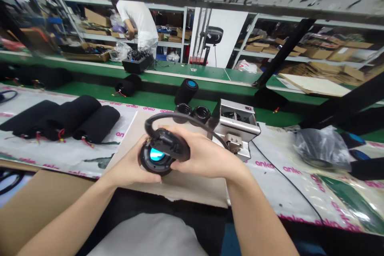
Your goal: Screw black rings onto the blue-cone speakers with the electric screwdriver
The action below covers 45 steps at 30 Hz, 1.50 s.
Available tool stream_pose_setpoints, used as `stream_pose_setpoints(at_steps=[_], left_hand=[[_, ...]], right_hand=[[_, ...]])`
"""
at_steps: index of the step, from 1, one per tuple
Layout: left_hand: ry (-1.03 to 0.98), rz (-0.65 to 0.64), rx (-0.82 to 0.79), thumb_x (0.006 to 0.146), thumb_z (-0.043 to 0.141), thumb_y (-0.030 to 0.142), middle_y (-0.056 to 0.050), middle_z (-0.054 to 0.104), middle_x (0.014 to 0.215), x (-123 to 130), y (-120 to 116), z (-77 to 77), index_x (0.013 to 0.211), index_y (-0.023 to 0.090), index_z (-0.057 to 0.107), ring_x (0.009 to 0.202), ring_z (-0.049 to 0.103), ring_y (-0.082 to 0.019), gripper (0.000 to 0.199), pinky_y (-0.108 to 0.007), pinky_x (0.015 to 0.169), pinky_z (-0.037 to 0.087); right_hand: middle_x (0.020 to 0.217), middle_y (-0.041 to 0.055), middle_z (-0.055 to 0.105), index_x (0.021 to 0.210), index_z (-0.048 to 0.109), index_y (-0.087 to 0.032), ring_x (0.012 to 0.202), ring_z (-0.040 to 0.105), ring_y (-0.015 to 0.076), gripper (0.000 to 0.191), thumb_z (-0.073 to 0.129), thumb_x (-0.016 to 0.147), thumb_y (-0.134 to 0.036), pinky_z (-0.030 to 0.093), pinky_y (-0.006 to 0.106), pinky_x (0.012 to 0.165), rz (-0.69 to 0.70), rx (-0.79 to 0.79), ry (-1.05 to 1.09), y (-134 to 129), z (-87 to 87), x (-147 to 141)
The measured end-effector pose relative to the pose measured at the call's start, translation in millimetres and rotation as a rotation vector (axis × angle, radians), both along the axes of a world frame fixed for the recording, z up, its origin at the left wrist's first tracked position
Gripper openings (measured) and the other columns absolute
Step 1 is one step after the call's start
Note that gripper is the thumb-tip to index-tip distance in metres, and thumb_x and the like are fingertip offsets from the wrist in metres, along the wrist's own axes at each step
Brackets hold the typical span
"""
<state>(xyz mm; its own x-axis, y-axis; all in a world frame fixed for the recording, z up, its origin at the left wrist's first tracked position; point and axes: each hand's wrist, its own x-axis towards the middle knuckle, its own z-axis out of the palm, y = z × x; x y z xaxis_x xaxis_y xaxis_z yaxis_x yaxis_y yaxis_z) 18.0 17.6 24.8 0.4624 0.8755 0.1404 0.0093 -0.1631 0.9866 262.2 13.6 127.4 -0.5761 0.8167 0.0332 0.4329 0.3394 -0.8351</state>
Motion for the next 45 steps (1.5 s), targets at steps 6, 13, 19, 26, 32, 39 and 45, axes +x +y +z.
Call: stream_pose_setpoints(at_steps=[6, 13, 19, 26, 32, 39, 45], left_hand=[[0.035, -0.016, 0.021, 0.054, 0.104, 0.032, -0.013, 0.053, 0.162, -1.1, 6.1, 7.4, 0.15, 0.03, 0.047, 0.15, 0.051, -0.042, 0.111, -0.051, 0.118, 0.052], [-0.057, 0.002, 0.05, 0.057, 0.103, 0.028, -0.014, 0.065, 0.149, 8.8, 4.6, 6.3, 0.14, 0.026, 0.052, 0.139, 0.062, -0.039, 0.097, -0.049, 0.115, 0.054], [-0.008, 0.008, 0.074, 0.06, 0.099, 0.022, -0.012, 0.067, 0.144, 9.5, 2.9, 5.1, 0.138, 0.027, 0.05, 0.135, 0.065, -0.038, 0.092, -0.048, 0.11, 0.056], [0.017, -0.006, 0.111, 0.057, 0.1, 0.027, -0.011, 0.069, 0.138, 8.6, 6.9, 2.2, 0.137, 0.026, 0.048, 0.131, 0.066, -0.039, 0.095, -0.049, 0.107, 0.057], [0.036, 0.055, 0.137, 0.057, 0.1, 0.024, -0.016, 0.058, 0.152, 7.6, 5.0, 1.2, 0.142, 0.023, 0.044, 0.141, 0.059, -0.04, 0.102, -0.049, 0.115, 0.052], [0.033, 0.034, 0.05, 0.06, 0.101, 0.03, -0.015, 0.058, 0.151, 9.3, 1.9, 1.0, 0.149, 0.025, 0.041, 0.142, 0.058, -0.039, 0.108, -0.049, 0.117, 0.051], [-0.073, 0.074, 0.03, 0.056, 0.102, 0.029, -0.016, 0.06, 0.15, 20.2, -4.4, -3.5, 0.143, 0.023, 0.048, 0.14, 0.059, -0.04, 0.103, -0.048, 0.115, 0.053]], right_hand=[[0.132, 0.0046, 0.073, 0.141, 0.063, -0.032, 0.128, 0.067, 0.0355, 0.085, 0.099, 0.064, -0.04, 0.059, 0.051, 0.107, -0.563, -0.141, 0.201, -33.0, -29.6, -9.3], [0.13, 0.0063, 0.068, 0.127, 0.063, -0.029, 0.124, 0.065, 0.0355, 0.084, 0.102, 0.053, -0.038, 0.057, 0.053, 0.109, -0.814, -0.059, 0.249, -52.0, -67.9, -47.2], [0.122, 0.005, 0.075, 0.126, 0.065, -0.03, 0.112, 0.073, 0.0328, 0.073, 0.099, 0.062, -0.039, 0.063, 0.051, 0.101, -0.767, -0.143, 0.317, -52.8, -55.4, -34.9], [0.134, 0.0012, 0.072, 0.131, 0.067, -0.03, 0.124, 0.07, 0.0272, 0.069, 0.098, 0.069, -0.027, 0.061, 0.037, 0.103, -0.228, -0.061, 0.29, -19.4, -20.6, 12.3], [0.13, 0.0039, 0.073, 0.143, 0.06, -0.026, 0.119, 0.071, 0.0267, 0.074, 0.092, 0.077, -0.031, 0.06, 0.038, 0.103, 0.128, -0.054, 0.003, 26.6, -3.8, 7.7], [0.147, 0.0013, 0.065, 0.141, 0.061, -0.033, 0.13, 0.066, 0.028, 0.07, 0.091, 0.078, -0.034, 0.059, 0.041, 0.109, -0.2, -0.003, 0.098, -0.2, -6.8, 8.8], [0.132, 0.0013, 0.071, 0.131, 0.065, -0.037, 0.123, 0.069, 0.0341, 0.084, 0.101, 0.055, -0.04, 0.064, 0.05, 0.101, -0.742, -0.071, 0.065, -53.2, -32.6, -35.4]])
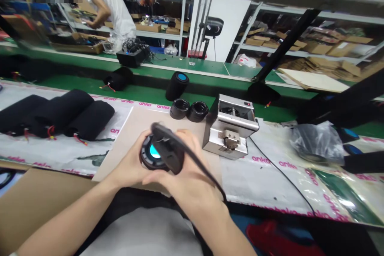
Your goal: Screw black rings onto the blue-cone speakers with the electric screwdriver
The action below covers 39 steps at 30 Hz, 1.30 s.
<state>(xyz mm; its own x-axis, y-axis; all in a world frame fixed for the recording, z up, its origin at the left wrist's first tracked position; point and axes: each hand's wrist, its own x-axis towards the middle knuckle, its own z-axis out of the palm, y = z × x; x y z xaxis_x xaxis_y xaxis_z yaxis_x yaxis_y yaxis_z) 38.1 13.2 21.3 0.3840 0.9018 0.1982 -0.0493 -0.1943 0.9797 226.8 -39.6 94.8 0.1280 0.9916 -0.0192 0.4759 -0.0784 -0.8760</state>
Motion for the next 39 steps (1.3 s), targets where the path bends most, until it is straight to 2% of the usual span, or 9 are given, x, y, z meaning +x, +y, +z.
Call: stream_pose_setpoints(at_steps=[3, 7, 11, 14, 20, 25, 29, 34, 39], left_hand=[[0.021, 0.022, 0.024, 0.057, 0.097, 0.019, -0.014, 0.059, 0.151, 2.1, -2.4, -1.8, 0.144, 0.025, 0.046, 0.139, 0.06, -0.039, 0.101, -0.048, 0.114, 0.054], [0.014, -0.005, -0.004, 0.058, 0.099, 0.022, -0.015, 0.061, 0.15, 2.4, -1.3, 1.6, 0.148, 0.025, 0.04, 0.138, 0.062, -0.039, 0.107, -0.049, 0.111, 0.055], [0.0, -0.039, 0.019, 0.061, 0.099, 0.026, -0.015, 0.063, 0.148, 1.9, 1.6, 7.5, 0.145, 0.023, 0.045, 0.141, 0.06, -0.04, 0.1, -0.052, 0.114, 0.053], [0.03, -0.046, 0.039, 0.061, 0.099, 0.024, -0.014, 0.068, 0.141, 0.0, 3.4, 7.9, 0.139, 0.022, 0.05, 0.139, 0.061, -0.041, 0.092, -0.053, 0.113, 0.053], [0.014, -0.086, 0.055, 0.062, 0.099, 0.025, -0.014, 0.066, 0.144, -2.0, 4.9, 3.1, 0.14, 0.023, 0.049, 0.134, 0.066, -0.04, 0.092, -0.05, 0.109, 0.057], [0.05, -0.018, 0.044, 0.059, 0.101, 0.029, -0.019, 0.053, 0.157, -2.2, 1.7, 5.0, 0.154, 0.025, 0.03, 0.145, 0.056, -0.041, 0.119, -0.052, 0.118, 0.05], [0.033, -0.048, 0.013, 0.059, 0.101, 0.031, -0.02, 0.055, 0.156, -1.9, 1.6, 4.0, 0.155, 0.025, 0.028, 0.147, 0.055, -0.041, 0.121, -0.051, 0.119, 0.049], [0.029, -0.043, -0.016, 0.055, 0.103, 0.033, -0.021, 0.053, 0.158, -1.3, 3.0, 1.6, 0.154, 0.024, 0.032, 0.149, 0.052, -0.043, 0.122, -0.053, 0.121, 0.047], [0.04, -0.06, -0.013, 0.057, 0.103, 0.033, -0.02, 0.054, 0.158, -1.2, 2.4, 3.6, 0.155, 0.023, 0.034, 0.149, 0.052, -0.042, 0.12, -0.054, 0.123, 0.045]], right_hand=[[0.124, 0.0014, 0.074, 0.129, 0.065, -0.037, 0.114, 0.073, 0.0327, 0.066, 0.092, 0.069, -0.039, 0.066, 0.051, 0.094, -0.007, -0.036, -0.025, -4.4, -4.5, -6.5], [0.12, -0.0005, 0.076, 0.13, 0.065, -0.037, 0.115, 0.073, 0.0309, 0.07, 0.094, 0.067, -0.034, 0.061, 0.052, 0.106, 0.026, 0.063, 0.057, 1.6, -3.6, 9.2], [0.132, -0.0027, 0.074, 0.127, 0.066, -0.037, 0.123, 0.071, 0.0259, 0.064, 0.096, 0.071, -0.031, 0.061, 0.04, 0.104, 0.145, 0.273, 0.212, 9.6, -2.9, 23.1], [0.132, -0.0038, 0.074, 0.125, 0.066, -0.037, 0.121, 0.072, 0.0228, 0.06, 0.096, 0.074, -0.031, 0.063, 0.033, 0.098, 0.187, 0.317, 0.223, 12.9, -3.7, 26.7], [0.116, -0.005, 0.076, 0.128, 0.065, -0.04, 0.113, 0.073, 0.0245, 0.065, 0.095, 0.072, -0.026, 0.062, 0.04, 0.1, 0.257, 0.192, 0.091, 14.7, -2.4, 28.9], [0.127, -0.0028, 0.074, 0.138, 0.062, -0.04, 0.119, 0.071, 0.0275, 0.073, 0.093, 0.074, -0.028, 0.056, 0.047, 0.11, 0.342, 0.103, -0.036, 22.2, 2.3, 30.7], [0.134, 0.0003, 0.072, 0.142, 0.06, -0.036, 0.127, 0.067, 0.0286, 0.073, 0.093, 0.076, -0.032, 0.056, 0.045, 0.111, 0.437, 0.032, -0.008, 28.0, 4.4, 34.2], [0.143, -0.002, 0.067, 0.14, 0.061, -0.038, 0.136, 0.062, 0.0284, 0.088, 0.103, 0.063, -0.037, 0.053, 0.043, 0.116, 0.392, 0.031, 0.101, 30.0, -3.2, 33.5], [0.143, -0.0029, 0.067, 0.141, 0.06, -0.041, 0.134, 0.064, 0.0269, 0.081, 0.099, 0.07, -0.034, 0.054, 0.045, 0.114, 0.353, 0.032, 0.044, 29.5, -10.4, 30.9]])
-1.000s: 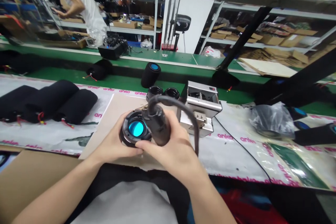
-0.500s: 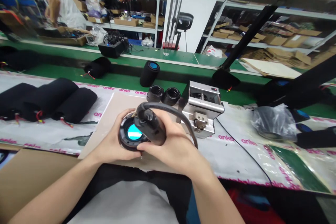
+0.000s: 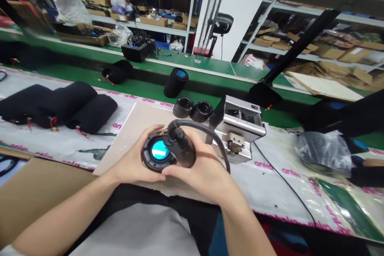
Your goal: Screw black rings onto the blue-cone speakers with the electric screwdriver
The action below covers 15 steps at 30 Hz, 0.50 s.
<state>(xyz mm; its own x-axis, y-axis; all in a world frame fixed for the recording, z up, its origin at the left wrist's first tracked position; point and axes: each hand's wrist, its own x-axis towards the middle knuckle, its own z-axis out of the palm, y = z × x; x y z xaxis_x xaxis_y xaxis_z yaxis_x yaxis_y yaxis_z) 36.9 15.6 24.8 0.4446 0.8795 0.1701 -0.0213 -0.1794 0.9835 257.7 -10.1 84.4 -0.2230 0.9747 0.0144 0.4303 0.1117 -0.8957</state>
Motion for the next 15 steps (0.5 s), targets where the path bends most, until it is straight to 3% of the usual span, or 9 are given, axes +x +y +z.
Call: stream_pose_setpoints(at_steps=[6, 10, 15], left_hand=[[-0.025, -0.019, 0.005, 0.057, 0.103, 0.035, -0.019, 0.057, 0.156, -0.5, 0.4, 1.3, 0.151, 0.024, 0.04, 0.147, 0.054, -0.042, 0.113, -0.053, 0.122, 0.047], [-0.035, -0.032, -0.005, 0.059, 0.102, 0.032, -0.018, 0.061, 0.151, 0.0, -0.5, 3.5, 0.148, 0.024, 0.042, 0.141, 0.06, -0.041, 0.107, -0.052, 0.118, 0.05], [-0.048, -0.017, -0.005, 0.059, 0.1, 0.031, -0.017, 0.062, 0.149, 1.6, -2.1, 3.1, 0.142, 0.025, 0.046, 0.139, 0.062, -0.041, 0.099, -0.053, 0.117, 0.051]], right_hand=[[0.135, -0.0036, 0.071, 0.138, 0.061, -0.043, 0.125, 0.069, 0.0287, 0.079, 0.098, 0.069, -0.037, 0.056, 0.05, 0.111, -0.014, -0.019, -0.06, -4.1, 3.7, 1.5], [0.128, 0.0025, 0.074, 0.13, 0.07, -0.036, 0.123, 0.068, 0.0359, 0.07, 0.097, 0.065, -0.039, 0.056, 0.058, 0.109, -0.102, -0.031, -0.132, -8.5, 2.4, -1.8], [0.132, 0.0048, 0.073, 0.134, 0.066, -0.033, 0.124, 0.068, 0.0352, 0.075, 0.096, 0.066, -0.037, 0.06, 0.049, 0.103, -0.132, -0.068, -0.099, -12.1, 8.5, -8.8]])
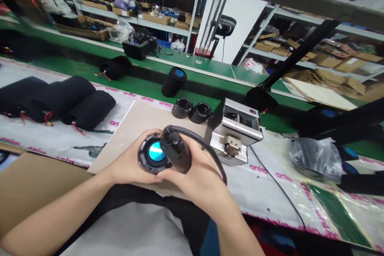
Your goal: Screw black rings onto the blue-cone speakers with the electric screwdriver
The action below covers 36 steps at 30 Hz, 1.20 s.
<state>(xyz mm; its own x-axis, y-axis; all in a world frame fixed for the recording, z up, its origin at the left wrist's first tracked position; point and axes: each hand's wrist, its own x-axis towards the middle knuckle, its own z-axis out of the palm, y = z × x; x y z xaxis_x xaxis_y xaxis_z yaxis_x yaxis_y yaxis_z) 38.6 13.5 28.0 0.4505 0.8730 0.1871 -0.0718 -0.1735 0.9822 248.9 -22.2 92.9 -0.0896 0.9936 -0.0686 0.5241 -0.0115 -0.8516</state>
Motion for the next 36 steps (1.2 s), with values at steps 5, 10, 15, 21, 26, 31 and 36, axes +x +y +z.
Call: stream_pose_setpoints(at_steps=[5, 10, 15, 21, 26, 31, 36], left_hand=[[-0.021, 0.068, 0.011, 0.058, 0.101, 0.031, -0.017, 0.059, 0.151, 0.9, -5.0, -8.9, 0.149, 0.026, 0.037, 0.141, 0.06, -0.04, 0.111, -0.052, 0.12, 0.049], [-0.042, 0.061, -0.003, 0.06, 0.096, 0.02, -0.014, 0.058, 0.149, 0.9, -9.0, -16.5, 0.148, 0.027, 0.041, 0.139, 0.06, -0.038, 0.104, -0.052, 0.118, 0.049], [-0.074, 0.012, 0.015, 0.057, 0.104, 0.034, -0.015, 0.056, 0.155, -2.5, -4.8, -15.1, 0.156, 0.031, 0.036, 0.145, 0.057, -0.04, 0.12, -0.052, 0.121, 0.047], [0.074, 0.153, 0.089, 0.054, 0.103, 0.051, -0.016, 0.063, 0.148, -1.9, -6.1, -12.6, 0.141, 0.026, 0.056, 0.137, 0.062, -0.044, 0.102, -0.054, 0.114, 0.055], [0.233, 0.265, 0.138, 0.072, 0.09, 0.042, -0.011, 0.064, 0.146, -2.9, -15.7, -8.1, 0.14, 0.027, 0.053, 0.141, 0.058, -0.042, 0.079, -0.06, 0.118, 0.05], [0.303, 0.277, 0.123, 0.075, 0.088, 0.043, -0.001, 0.064, 0.144, -6.0, -18.7, -7.5, 0.139, 0.034, 0.051, 0.138, 0.062, -0.04, 0.075, -0.053, 0.115, 0.056], [0.276, 0.202, 0.156, 0.07, 0.092, 0.046, -0.009, 0.063, 0.146, 20.4, -16.8, -10.2, 0.139, 0.028, 0.053, 0.137, 0.062, -0.042, 0.081, -0.057, 0.111, 0.058]], right_hand=[[0.122, -0.0016, 0.076, 0.135, 0.063, -0.04, 0.108, 0.074, 0.0288, 0.066, 0.089, 0.074, -0.032, 0.063, 0.041, 0.09, 0.03, -0.001, -0.162, -7.9, 13.2, -8.4], [0.13, 0.0002, 0.074, 0.138, 0.061, -0.04, 0.105, 0.075, 0.0291, 0.059, 0.081, 0.082, -0.033, 0.063, 0.04, 0.083, 0.053, 0.078, -0.22, -15.9, 14.4, -13.1], [0.111, -0.0032, 0.077, 0.133, 0.063, -0.041, 0.097, 0.074, 0.0257, 0.062, 0.086, 0.076, -0.033, 0.063, 0.038, 0.083, 0.017, -0.01, -0.154, -10.6, 12.9, -12.1], [0.128, 0.0004, 0.074, 0.137, 0.064, -0.035, 0.112, 0.072, 0.0263, 0.073, 0.093, 0.069, -0.03, 0.061, 0.042, 0.099, 0.0, -0.037, 0.111, -13.3, 2.4, -2.9], [0.112, 0.0047, 0.077, 0.102, 0.064, -0.023, 0.046, 0.059, 0.0101, 0.043, 0.092, 0.074, -0.039, 0.051, 0.029, 0.048, -0.391, 0.189, 0.621, -16.5, 9.5, 43.7], [0.075, -0.0047, 0.065, 0.095, 0.056, -0.024, 0.048, 0.055, 0.0101, 0.046, 0.084, 0.081, -0.058, 0.048, 0.027, 0.049, -0.755, 0.742, 0.747, -14.7, 27.2, 97.5], [0.065, -0.0054, 0.053, 0.085, 0.055, -0.027, 0.044, 0.048, 0.0111, 0.043, 0.073, 0.088, -0.066, 0.039, 0.028, 0.043, -0.714, 0.852, 0.759, 8.2, 34.4, 101.1]])
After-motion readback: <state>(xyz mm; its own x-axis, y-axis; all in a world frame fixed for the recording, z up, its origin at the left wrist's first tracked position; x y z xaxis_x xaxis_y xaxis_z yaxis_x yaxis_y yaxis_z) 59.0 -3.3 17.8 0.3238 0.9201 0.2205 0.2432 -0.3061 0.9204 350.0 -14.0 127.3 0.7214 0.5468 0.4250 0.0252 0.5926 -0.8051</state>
